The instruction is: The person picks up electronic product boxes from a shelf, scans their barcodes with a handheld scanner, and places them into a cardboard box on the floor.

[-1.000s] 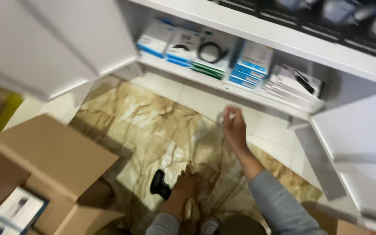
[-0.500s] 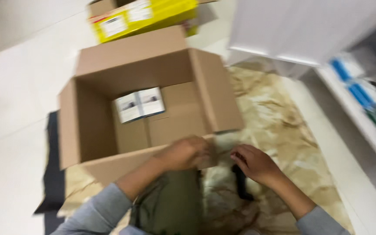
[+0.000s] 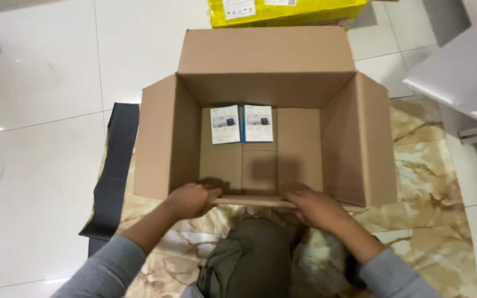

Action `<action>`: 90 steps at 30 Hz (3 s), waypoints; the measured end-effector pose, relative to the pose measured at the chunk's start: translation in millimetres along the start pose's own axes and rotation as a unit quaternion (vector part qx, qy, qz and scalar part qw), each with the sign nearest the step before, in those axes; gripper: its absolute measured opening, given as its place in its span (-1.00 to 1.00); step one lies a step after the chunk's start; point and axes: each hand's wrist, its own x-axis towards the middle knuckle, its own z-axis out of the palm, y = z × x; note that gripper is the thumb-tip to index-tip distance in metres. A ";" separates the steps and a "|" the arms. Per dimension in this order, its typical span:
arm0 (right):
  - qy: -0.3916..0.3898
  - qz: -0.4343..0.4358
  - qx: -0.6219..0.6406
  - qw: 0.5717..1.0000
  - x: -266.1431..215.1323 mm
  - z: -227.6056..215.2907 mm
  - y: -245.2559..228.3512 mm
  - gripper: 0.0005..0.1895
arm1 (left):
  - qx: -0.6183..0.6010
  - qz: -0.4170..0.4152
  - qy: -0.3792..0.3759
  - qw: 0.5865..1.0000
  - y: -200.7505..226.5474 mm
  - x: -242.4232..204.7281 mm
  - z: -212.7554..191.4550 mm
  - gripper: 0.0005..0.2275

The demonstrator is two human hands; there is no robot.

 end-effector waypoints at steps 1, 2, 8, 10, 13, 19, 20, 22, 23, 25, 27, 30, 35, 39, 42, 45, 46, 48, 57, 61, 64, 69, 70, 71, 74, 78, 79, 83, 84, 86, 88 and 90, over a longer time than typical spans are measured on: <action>-0.007 0.000 0.005 1.000 3.4 -3.3 -2.2 -0.49 | -0.006 0.001 -0.006 1.000 0.1 -0.9 -2.3 -0.61; -0.047 0.016 0.026 0.998 6.2 -6.8 -3.8 -0.49 | -0.001 0.007 -0.006 1.000 0.8 -1.3 -4.8 -0.63; -0.123 0.065 0.232 0.963 62.3 -59.9 0.6 -0.40 | -0.021 0.025 -0.001 0.999 -11.8 7.0 9.1 -0.66; -0.089 0.082 0.245 0.962 107.0 -59.6 17.3 -0.38 | -0.023 0.023 -0.014 0.999 -12.0 5.7 8.9 -0.65; 0.018 0.122 0.141 0.982 191.2 -23.0 62.8 -0.42 | 0.025 0.037 0.014 0.999 -10.6 7.2 8.7 -0.70; 0.040 0.334 0.155 0.929 268.1 -5.0 46.9 -0.33 | -0.005 0.071 0.075 0.995 -10.9 6.7 6.9 -0.75; 0.069 0.348 0.150 0.923 274.4 0.3 46.2 -0.29 | -0.020 0.066 0.065 0.996 -11.7 6.8 7.0 -0.73; 0.093 0.364 0.145 0.915 281.0 7.4 45.7 -0.24 | -0.038 0.061 0.050 0.996 -13.3 8.6 9.0 -0.71; 0.082 0.367 0.126 0.918 282.3 8.8 44.9 -0.21 | -0.032 0.064 0.043 0.997 -14.0 9.4 10.7 -0.68; 0.070 0.369 0.108 0.921 282.4 8.8 42.0 -0.18 | -0.027 0.065 0.034 0.997 -13.4 8.7 9.6 -0.65; 0.053 0.376 0.083 0.921 279.8 2.2 40.3 -0.18 | -0.023 0.054 0.019 0.998 -11.0 8.2 1.6 -0.66; 0.029 0.390 0.081 0.917 280.8 -1.2 40.7 -0.12 | -0.019 0.061 0.038 0.997 -10.3 7.2 0.7 -0.75; 0.169 0.341 0.132 0.915 255.9 1.6 53.0 -0.22 | 0.015 0.050 0.058 0.997 -9.4 6.1 5.4 -0.71; 0.281 0.209 0.415 0.840 216.5 -2.2 83.7 -0.29 | 0.028 0.035 0.071 0.996 -12.0 7.8 14.4 -0.73; 0.331 0.102 0.581 0.737 113.7 -68.9 -3.8 -0.30 | -0.021 0.031 0.052 0.998 -14.6 9.0 16.8 -0.68; 0.400 0.010 0.685 0.609 88.6 -33.4 42.1 -0.55 | -0.025 0.024 0.033 0.999 -15.6 7.6 12.4 -0.64; 0.412 0.010 0.675 0.612 63.1 -40.2 34.8 -0.55 | -0.021 0.036 0.042 0.998 -3.1 0.9 -2.4 -0.64; 0.364 0.002 0.802 0.474 15.2 -51.1 17.6 -0.58 | -0.058 0.014 0.038 0.998 19.2 -14.8 -31.2 -0.64; 0.400 0.010 0.861 0.313 -140.3 -44.9 -28.4 -0.35 | -0.020 -0.116 -0.110 0.987 71.1 -3.4 -62.7 -0.31; 0.427 0.017 0.842 0.329 -182.3 -72.8 -77.1 -0.28 | -0.225 -0.013 0.047 0.973 200.1 0.5 -121.3 -0.19; 0.457 0.005 0.836 0.305 -186.9 -44.9 -53.1 -0.32 | -0.438 0.242 0.119 0.858 256.0 25.6 -114.3 0.02; 0.478 -0.001 0.826 0.299 -190.8 7.2 3.1 -0.39 | -0.434 0.349 0.280 0.782 306.1 62.9 -91.9 -0.15; 0.478 0.003 0.826 0.299 -195.2 7.1 1.6 -0.39 | -0.438 0.349 0.279 0.780 305.1 69.8 -83.4 -0.15; 0.495 0.016 0.805 0.326 -198.0 5.2 1.7 -0.44 | -0.448 0.341 0.298 0.771 303.2 78.4 -76.7 -0.19; 0.549 0.021 0.688 0.473 -208.9 1.8 12.0 -0.47 | -0.446 0.341 0.328 0.760 297.6 97.3 -68.0 -0.22; 0.527 0.034 0.568 0.632 -216.6 -15.9 -10.9 -0.29 | -0.407 0.362 0.362 0.757 294.2 101.1 -69.0 -0.24; 0.524 0.034 0.572 0.630 -214.1 -12.0 -5.0 -0.29 | -0.407 0.357 0.360 0.760 294.1 100.1 -67.5 -0.24; 0.525 0.085 0.616 0.581 -205.9 -11.5 6.7 -0.43 | -0.387 0.344 0.370 0.771 294.2 99.3 -70.6 -0.22; 0.518 0.089 0.645 0.555 -203.4 -13.5 5.9 -0.44 | -0.375 0.346 0.372 0.775 293.3 99.2 -71.5 -0.22; 0.508 0.105 0.639 0.568 -203.8 -21.8 -1.9 -0.44 | -0.362 0.338 0.379 0.782 284.4 113.4 -62.4 -0.38; 0.497 0.124 0.633 0.580 -204.3 -19.2 7.9 -0.43 | -0.350 0.331 0.383 0.788 277.5 122.3 -61.1 -0.46; 0.490 0.143 0.621 0.595 -202.7 -3.1 33.7 -0.25 | -0.356 0.333 0.394 0.779 271.3 125.3 -64.8 -0.47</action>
